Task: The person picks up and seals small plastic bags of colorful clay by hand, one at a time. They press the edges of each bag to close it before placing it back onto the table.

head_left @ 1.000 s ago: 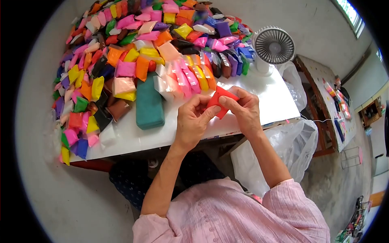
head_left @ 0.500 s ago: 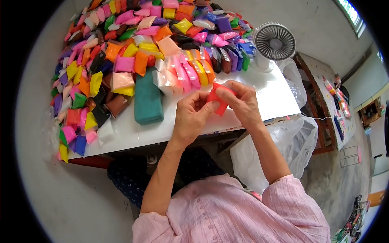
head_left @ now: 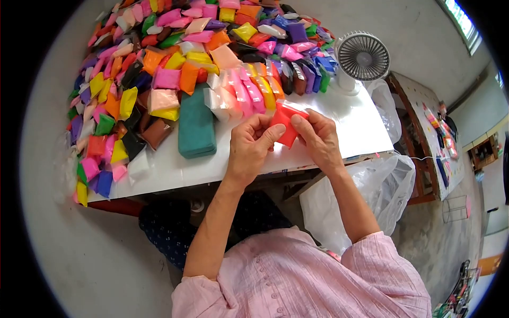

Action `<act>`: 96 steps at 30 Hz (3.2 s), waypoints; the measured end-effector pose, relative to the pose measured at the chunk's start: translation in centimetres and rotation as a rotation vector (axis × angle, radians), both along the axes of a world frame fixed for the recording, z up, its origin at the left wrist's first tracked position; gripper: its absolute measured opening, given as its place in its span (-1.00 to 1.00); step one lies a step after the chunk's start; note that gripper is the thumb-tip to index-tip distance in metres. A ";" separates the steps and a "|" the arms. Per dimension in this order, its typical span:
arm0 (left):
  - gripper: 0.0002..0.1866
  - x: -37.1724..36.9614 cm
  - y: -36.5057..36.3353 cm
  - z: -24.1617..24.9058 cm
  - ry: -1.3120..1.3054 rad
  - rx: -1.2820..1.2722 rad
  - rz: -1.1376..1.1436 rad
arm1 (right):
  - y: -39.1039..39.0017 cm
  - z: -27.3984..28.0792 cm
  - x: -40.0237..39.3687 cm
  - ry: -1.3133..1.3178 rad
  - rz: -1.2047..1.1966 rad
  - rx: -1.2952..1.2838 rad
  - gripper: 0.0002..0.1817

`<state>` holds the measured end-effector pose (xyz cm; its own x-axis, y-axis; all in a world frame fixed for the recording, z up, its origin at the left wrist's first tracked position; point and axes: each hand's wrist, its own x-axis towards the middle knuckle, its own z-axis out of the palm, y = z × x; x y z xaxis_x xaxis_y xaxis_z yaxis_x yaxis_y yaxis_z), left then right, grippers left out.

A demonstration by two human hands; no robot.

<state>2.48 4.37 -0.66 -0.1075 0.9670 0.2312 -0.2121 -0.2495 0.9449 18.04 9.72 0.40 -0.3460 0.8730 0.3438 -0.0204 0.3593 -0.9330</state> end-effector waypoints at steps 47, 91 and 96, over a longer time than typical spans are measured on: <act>-0.82 1.6 0.4 0.1 -0.154 0.155 0.101 | -0.8 -0.6 0.3 0.143 0.107 -0.229 -0.78; -0.97 0.1 0.0 -0.6 -0.046 0.367 0.166 | -1.5 -1.6 -0.6 -0.113 0.147 0.049 -0.74; -0.95 0.3 -0.1 -0.2 0.000 0.355 0.161 | -1.7 -1.4 -0.5 -0.088 0.163 -0.001 -0.74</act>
